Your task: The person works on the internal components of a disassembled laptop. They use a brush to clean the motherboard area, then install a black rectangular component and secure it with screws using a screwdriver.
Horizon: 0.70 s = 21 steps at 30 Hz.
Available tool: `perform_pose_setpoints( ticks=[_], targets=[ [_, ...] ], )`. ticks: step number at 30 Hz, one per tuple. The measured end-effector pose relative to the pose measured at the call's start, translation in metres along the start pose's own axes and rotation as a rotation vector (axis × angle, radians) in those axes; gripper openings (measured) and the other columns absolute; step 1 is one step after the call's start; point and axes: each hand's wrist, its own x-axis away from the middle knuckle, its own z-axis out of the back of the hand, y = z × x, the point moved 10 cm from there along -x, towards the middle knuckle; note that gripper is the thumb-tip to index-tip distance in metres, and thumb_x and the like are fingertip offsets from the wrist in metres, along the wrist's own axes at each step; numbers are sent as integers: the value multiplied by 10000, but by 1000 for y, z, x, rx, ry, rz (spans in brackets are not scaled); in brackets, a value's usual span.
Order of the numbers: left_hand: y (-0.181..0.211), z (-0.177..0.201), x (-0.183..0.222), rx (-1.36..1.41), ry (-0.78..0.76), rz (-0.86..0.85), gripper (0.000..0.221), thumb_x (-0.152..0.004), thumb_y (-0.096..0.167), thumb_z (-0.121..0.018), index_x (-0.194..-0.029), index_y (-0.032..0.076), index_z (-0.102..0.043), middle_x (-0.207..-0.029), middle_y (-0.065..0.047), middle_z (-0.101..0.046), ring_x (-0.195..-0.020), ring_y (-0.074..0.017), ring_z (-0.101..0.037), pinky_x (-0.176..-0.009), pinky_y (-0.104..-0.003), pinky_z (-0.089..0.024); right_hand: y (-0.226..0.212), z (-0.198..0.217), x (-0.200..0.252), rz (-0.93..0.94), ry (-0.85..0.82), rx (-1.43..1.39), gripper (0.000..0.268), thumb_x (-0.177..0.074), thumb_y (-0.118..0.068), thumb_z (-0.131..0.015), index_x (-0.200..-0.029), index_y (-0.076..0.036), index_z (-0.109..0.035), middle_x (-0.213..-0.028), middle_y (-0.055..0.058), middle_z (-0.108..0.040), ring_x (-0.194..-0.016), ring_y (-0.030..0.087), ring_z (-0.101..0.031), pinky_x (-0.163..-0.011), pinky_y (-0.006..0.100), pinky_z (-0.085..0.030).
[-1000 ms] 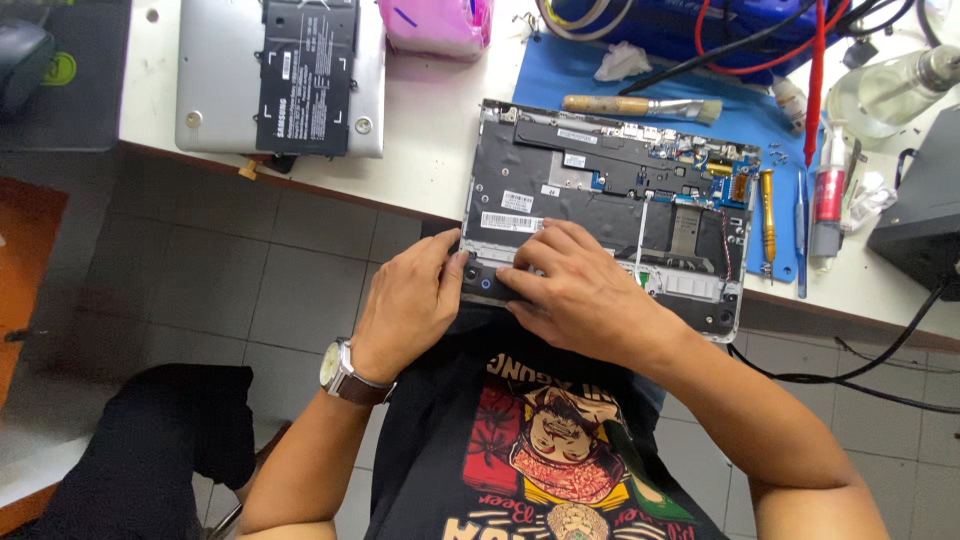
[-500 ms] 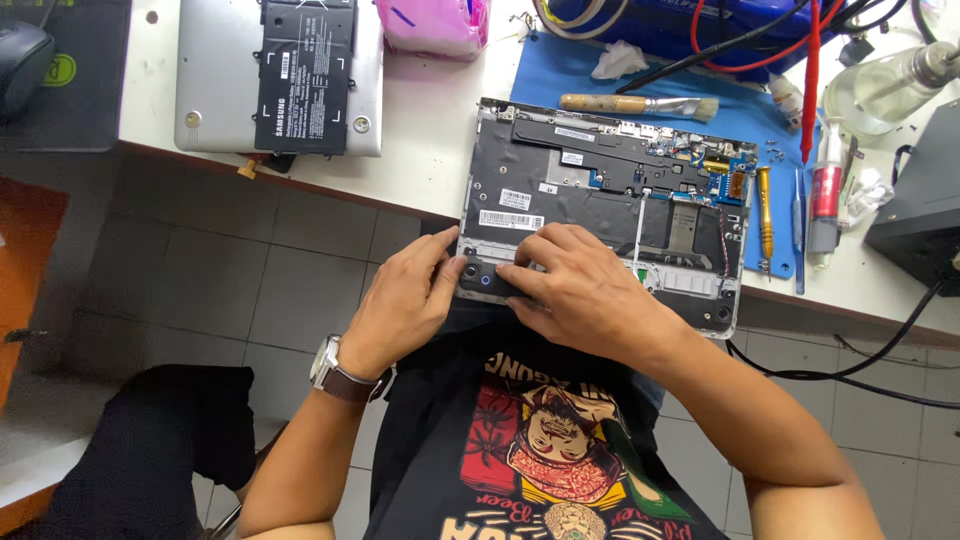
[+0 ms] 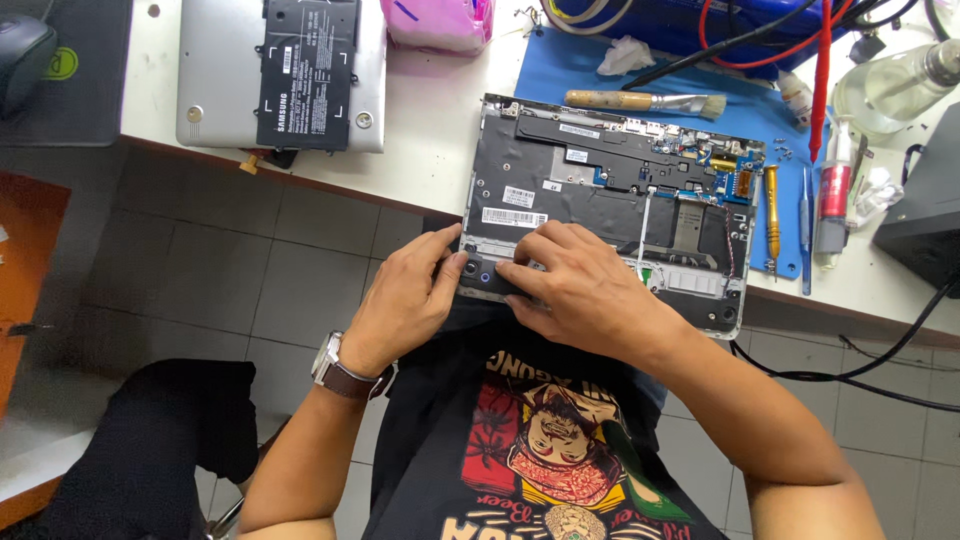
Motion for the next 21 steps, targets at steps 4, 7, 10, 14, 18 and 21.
perform_pose_setpoints(
  ticks=[4, 7, 10, 14, 18, 21],
  targets=[
    [2, 0, 2, 5, -2, 0, 435, -1066, 262, -485, -1360, -33, -609, -890, -168, -690, -804, -382, -704, -638, -471, -548, 3, -3, 1, -2, -4, -3, 210, -875, -311, -736, -1004, -151, -696, -937, 44, -603, -978, 273, -631, -912, 425, -538],
    [1, -1, 1, 13, -1, -4, 431, -1069, 262, -482, -1355, -32, -613, -878, -159, -683, -783, -358, -702, -630, -460, -544, 0, -3, 0, 11, -18, 4, 218, -858, -308, -748, -1000, -148, -701, -925, 48, -607, -971, 275, -636, -902, 430, -536],
    [1, 1, 1, 35, 13, -6, 425, -1064, 250, -488, -1350, -37, -617, -876, -164, -684, -773, -360, -698, -630, -452, -540, -1, 0, 1, 9, 25, -9, 189, -875, -284, -734, -999, -146, -700, -933, 53, -599, -974, 286, -634, -888, 428, -538],
    [0, 0, 0, 30, 27, 10, 413, -1057, 246, -505, -1334, -33, -631, -854, -165, -689, -756, -365, -698, -622, -456, -536, -1, -1, 1, 27, 40, 0, 187, -865, -276, -743, -990, -145, -699, -931, 54, -603, -967, 286, -636, -888, 431, -533],
    [-22, -5, -7, 72, 25, 108, 357, -1032, 249, -559, -1244, -5, -694, -769, -145, -714, -691, -335, -700, -598, -461, -515, -4, 0, 0, 29, 50, 11, 188, -850, -277, -748, -980, -149, -705, -916, 58, -604, -955, 285, -639, -879, 432, -535],
    [-28, -5, -11, 67, 15, 187, 280, -963, 285, -639, -1090, 65, -758, -746, -106, -729, -720, -324, -726, -612, -430, -526, -4, 0, 1, 21, 55, 18, 173, -870, -266, -737, -986, -140, -711, -899, 59, -606, -934, 288, -641, -878, 427, -533]
  ],
)
